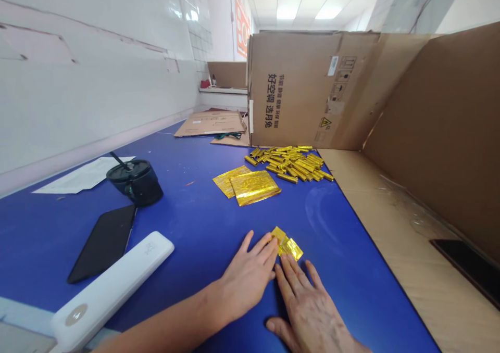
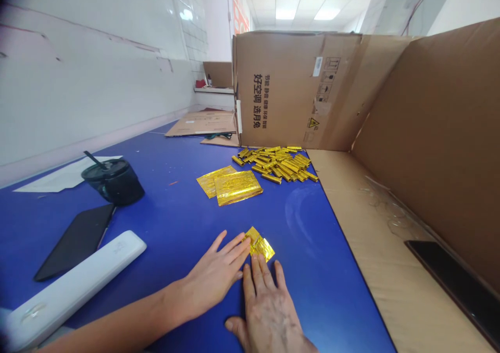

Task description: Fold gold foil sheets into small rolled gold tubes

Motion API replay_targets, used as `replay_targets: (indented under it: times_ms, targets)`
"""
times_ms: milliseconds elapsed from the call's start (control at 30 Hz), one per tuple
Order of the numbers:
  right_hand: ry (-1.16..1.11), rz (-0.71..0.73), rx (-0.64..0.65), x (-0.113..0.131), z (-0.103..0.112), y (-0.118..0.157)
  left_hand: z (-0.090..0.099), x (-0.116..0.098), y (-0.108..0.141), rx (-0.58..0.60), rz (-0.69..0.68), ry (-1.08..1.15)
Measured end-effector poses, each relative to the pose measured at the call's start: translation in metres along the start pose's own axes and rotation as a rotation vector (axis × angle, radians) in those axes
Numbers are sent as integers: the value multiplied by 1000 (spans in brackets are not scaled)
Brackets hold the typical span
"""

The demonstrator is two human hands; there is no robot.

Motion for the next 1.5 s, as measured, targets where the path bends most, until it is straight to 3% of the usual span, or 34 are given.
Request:
replay_targets:
  times_ms: [267,533,700,833,1200,1500]
  targets:
    - [64,47,56,-4,-2,4,4,-2,2,11,13,82]
    - [146,77,-29,-4,-8,5,-1,4,2,43,-51,142]
    - [129,-30,-97,-2,4,-6,6,20,-16,104,-101,156]
    - [96,-40,-48,0,8,-10,9,26,-21,97,-105,181]
    - [133,126,50,-9,3,-15,12,26,-19,94,-83,231]
    - [151,196,37,-9,3,-14,13,25,-19,98,-90,228]
Point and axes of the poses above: each hand's wrist, its own y-axis away from the middle knuckle, its own z-axis out of the back of the hand, x = y × z, the point moved 6 cm from there along -y, towards the middle knuckle, and after that the axes turned 14 degrees about x, right-handed, at the moved point
